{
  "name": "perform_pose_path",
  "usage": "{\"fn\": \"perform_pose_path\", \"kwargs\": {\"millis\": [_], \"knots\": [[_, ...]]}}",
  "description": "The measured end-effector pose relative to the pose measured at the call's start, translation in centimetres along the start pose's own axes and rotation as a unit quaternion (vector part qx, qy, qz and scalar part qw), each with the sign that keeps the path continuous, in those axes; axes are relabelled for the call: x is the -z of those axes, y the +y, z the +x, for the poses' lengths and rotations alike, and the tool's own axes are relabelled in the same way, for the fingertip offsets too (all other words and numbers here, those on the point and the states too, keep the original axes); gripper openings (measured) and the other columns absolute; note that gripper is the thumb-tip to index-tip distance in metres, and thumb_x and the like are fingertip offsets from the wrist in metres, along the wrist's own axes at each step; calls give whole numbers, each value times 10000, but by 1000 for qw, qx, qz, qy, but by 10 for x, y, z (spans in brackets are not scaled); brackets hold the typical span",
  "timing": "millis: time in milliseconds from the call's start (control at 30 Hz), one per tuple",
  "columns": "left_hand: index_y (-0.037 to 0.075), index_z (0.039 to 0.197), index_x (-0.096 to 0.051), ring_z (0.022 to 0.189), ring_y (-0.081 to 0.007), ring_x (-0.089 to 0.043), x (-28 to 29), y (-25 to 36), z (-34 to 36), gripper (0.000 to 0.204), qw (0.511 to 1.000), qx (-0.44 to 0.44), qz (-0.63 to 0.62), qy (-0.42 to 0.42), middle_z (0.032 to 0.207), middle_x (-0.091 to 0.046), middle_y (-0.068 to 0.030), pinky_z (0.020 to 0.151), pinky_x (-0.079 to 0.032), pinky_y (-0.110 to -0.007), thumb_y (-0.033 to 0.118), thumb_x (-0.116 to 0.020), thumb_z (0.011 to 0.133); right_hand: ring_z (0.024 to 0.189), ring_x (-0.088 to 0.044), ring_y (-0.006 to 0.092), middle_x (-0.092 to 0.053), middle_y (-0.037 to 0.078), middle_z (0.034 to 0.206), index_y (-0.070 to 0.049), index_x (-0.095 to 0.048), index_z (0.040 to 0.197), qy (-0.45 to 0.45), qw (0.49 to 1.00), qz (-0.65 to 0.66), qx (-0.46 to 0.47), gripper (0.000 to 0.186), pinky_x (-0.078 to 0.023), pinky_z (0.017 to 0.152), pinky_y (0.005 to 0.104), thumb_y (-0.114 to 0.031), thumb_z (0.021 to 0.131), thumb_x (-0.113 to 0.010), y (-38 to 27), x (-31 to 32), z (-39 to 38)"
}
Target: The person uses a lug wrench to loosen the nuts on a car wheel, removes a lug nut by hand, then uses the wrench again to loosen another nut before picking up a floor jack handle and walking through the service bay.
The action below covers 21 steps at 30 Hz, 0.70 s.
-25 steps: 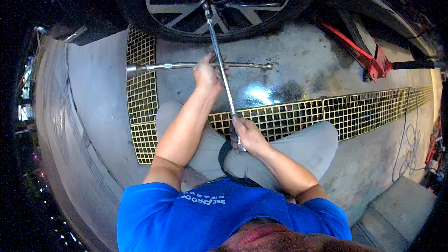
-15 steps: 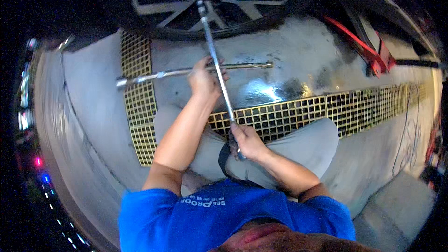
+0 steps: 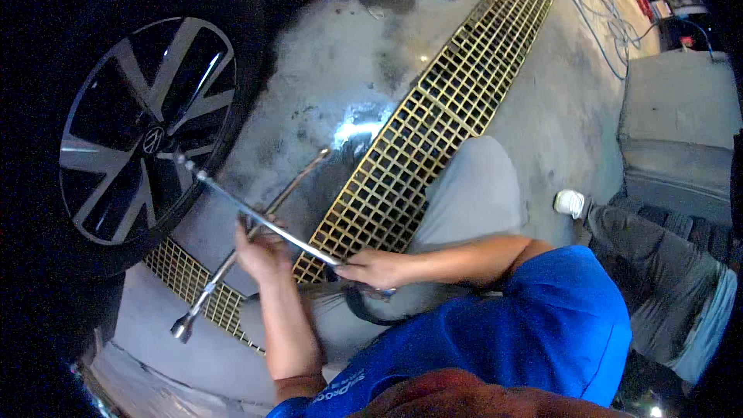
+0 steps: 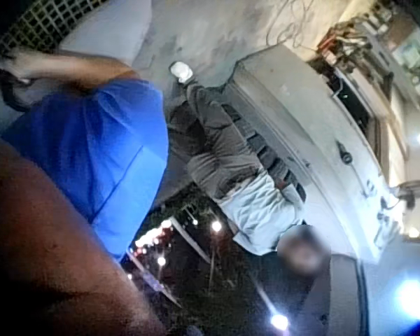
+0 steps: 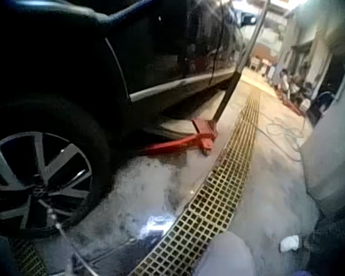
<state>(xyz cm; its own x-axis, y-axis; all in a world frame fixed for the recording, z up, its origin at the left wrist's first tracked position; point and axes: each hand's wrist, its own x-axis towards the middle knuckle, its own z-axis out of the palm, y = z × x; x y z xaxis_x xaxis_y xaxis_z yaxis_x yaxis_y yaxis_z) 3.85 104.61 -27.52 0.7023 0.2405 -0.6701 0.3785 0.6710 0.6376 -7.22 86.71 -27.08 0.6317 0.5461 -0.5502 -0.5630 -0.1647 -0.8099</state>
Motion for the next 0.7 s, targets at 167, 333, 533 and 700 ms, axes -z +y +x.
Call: {"fn": "perform_pose_path", "kwargs": {"millis": [167,333,533,700], "knots": [[78,1080,-469,770,-270,-534,-6,-50,-21,315,986,161,37,13,949,-569,-160,671,-455,-395,351,-354,972,602,-540,150,-567,63,644,8,-597,878,6,981,101,-163,455,-455,554,328,-421,940,-458,0,-9,-59],[119,987,-468,655,-212,-507,-32,-71,-27,297,944,326,-5,43,848,-568,-119,537,-434,-326,392,-354,962,585,-556,223,-614,104,707,19,-618,867,92,961,184,-186,545,-465,583,381,-494,924,-443,-41,-14,-92],[101,1013,-492,585,-189,-490,-74,-91,-42,266,936,347,-24,49,783,-559,-102,475,-413,-284,323,-349,978,765,-624,359,-634,235,825,-7,-625,946,167,932,-217,-238,441,-481,688,454,-415,928,-458,-104,105,-109],[98,919,-520,598,-201,-485,-77,-107,-51,321,931,361,-51,19,829,-579,-100,481,-402,-290,390,-392,961,681,-640,267,-641,188,738,17,-616,923,287,880,-328,-191,368,-494,647,388,-342,893,-541,-75,330,-67]]}}
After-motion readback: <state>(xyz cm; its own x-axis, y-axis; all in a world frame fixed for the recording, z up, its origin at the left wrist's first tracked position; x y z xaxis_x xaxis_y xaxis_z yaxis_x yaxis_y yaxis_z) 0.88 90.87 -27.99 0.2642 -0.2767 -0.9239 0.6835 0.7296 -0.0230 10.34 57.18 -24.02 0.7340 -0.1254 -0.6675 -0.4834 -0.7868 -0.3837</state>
